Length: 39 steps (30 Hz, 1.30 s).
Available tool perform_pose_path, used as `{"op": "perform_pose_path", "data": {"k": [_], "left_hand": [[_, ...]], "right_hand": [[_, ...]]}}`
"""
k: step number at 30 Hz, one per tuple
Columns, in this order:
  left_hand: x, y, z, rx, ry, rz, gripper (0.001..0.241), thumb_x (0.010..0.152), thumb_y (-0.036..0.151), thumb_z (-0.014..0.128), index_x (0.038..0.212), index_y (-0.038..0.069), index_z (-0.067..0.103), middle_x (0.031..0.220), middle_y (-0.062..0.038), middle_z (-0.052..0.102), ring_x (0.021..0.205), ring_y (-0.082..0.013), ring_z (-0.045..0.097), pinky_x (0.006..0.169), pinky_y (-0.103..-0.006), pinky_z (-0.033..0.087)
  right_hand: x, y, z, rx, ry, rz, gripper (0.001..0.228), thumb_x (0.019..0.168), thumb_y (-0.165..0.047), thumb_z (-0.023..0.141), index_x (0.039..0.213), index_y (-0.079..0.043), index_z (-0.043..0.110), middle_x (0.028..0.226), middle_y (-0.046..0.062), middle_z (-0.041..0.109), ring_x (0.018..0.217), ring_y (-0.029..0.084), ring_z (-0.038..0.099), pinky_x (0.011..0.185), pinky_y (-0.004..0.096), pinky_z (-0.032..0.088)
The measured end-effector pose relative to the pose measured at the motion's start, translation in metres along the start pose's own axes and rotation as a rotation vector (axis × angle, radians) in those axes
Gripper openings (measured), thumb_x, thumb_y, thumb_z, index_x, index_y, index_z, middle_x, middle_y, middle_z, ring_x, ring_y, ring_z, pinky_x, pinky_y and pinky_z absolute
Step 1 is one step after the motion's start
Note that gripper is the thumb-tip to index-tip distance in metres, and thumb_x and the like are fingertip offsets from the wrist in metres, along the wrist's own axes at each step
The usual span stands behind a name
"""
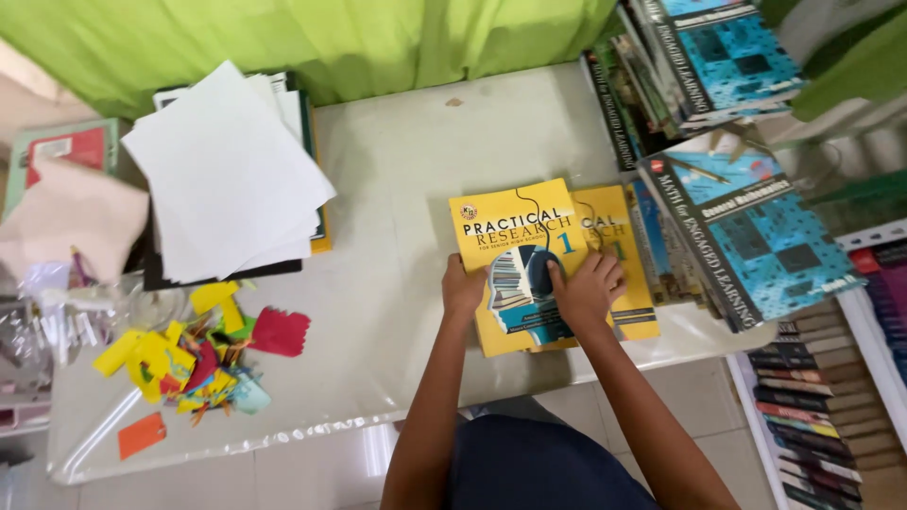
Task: Applying colored labels to textbooks and organizing them on a table in a library.
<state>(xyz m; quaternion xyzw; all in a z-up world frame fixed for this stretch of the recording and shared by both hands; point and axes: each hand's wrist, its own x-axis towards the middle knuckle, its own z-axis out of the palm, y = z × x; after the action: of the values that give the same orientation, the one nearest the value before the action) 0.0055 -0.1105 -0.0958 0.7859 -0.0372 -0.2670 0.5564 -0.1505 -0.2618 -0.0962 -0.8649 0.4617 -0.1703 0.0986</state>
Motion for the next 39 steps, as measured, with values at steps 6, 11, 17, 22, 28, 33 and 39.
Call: {"op": "perform_pose_path", "data": {"k": [6,11,17,22,28,33,39], "left_hand": [[0.006,-0.03,-0.073,0.132,0.081,-0.016,0.049,0.087,0.02,0.075,0.125,0.001,0.052,0.121,-0.021,0.07,0.114,-0.0358,0.068,0.096,-0.0417,0.053],[0.003,-0.077,-0.132,0.11,0.176,-0.119,0.053,0.087,0.018,0.07,0.131,0.001,0.045,0.121,-0.022,0.069,0.114,-0.0376,0.067,0.096,-0.0434,0.052],[0.007,-0.119,-0.187,0.168,0.254,-0.074,0.057,0.087,0.015,0.071,0.134,-0.003,0.045,0.124,-0.028,0.064,0.122,-0.0454,0.055,0.103,-0.0462,0.047],[-0.011,-0.083,-0.223,0.251,0.303,-0.047,0.064,0.076,0.009,0.067,0.138,0.001,0.054,0.124,-0.026,0.064,0.126,-0.045,0.045,0.108,-0.046,0.042],[-0.038,-0.055,-0.258,0.504,0.125,-0.143,0.073,0.076,0.034,0.079,0.14,0.01,0.053,0.135,-0.022,0.054,0.125,-0.0448,0.047,0.101,-0.0516,0.044],[-0.042,-0.066,-0.297,0.407,0.222,0.061,0.07,0.078,0.035,0.081,0.137,0.008,0.055,0.132,-0.025,0.055,0.12,-0.0433,0.055,0.099,-0.0498,0.048],[-0.05,-0.093,-0.35,0.283,0.491,0.111,0.062,0.078,0.02,0.078,0.135,0.006,0.059,0.131,-0.025,0.056,0.115,-0.0455,0.057,0.097,-0.0503,0.049]], "right_hand": [[-0.01,-0.071,0.0,0.166,-0.188,-0.015,0.076,0.082,-0.042,0.078,0.133,0.002,0.043,0.132,0.025,0.046,0.122,0.045,0.043,0.1,0.061,0.036],[-0.047,-0.113,0.028,0.267,-0.306,-0.119,0.055,0.086,-0.021,0.073,0.129,0.0,0.045,0.129,0.027,0.05,0.117,0.049,0.051,0.095,0.055,0.046],[-0.067,-0.176,-0.013,0.243,-0.657,-0.032,0.055,0.089,-0.027,0.071,0.129,-0.001,0.043,0.131,0.026,0.054,0.117,0.047,0.059,0.096,0.053,0.049],[-0.072,-0.19,-0.014,0.127,-0.746,-0.087,0.067,0.086,-0.035,0.077,0.137,-0.005,0.045,0.133,0.023,0.055,0.124,0.042,0.057,0.099,0.052,0.048],[-0.096,-0.247,0.005,0.153,-0.386,-0.521,0.066,0.076,-0.025,0.082,0.134,-0.008,0.054,0.129,0.02,0.052,0.12,0.043,0.051,0.094,0.052,0.047],[-0.125,-0.323,0.029,0.322,-0.514,-0.802,0.047,0.08,-0.023,0.076,0.125,-0.011,0.065,0.119,0.015,0.061,0.114,0.04,0.056,0.097,0.051,0.047],[-0.156,-0.396,0.085,0.371,-0.596,-0.849,0.043,0.089,-0.034,0.075,0.124,-0.012,0.066,0.122,0.016,0.063,0.116,0.04,0.057,0.099,0.049,0.048]]}}
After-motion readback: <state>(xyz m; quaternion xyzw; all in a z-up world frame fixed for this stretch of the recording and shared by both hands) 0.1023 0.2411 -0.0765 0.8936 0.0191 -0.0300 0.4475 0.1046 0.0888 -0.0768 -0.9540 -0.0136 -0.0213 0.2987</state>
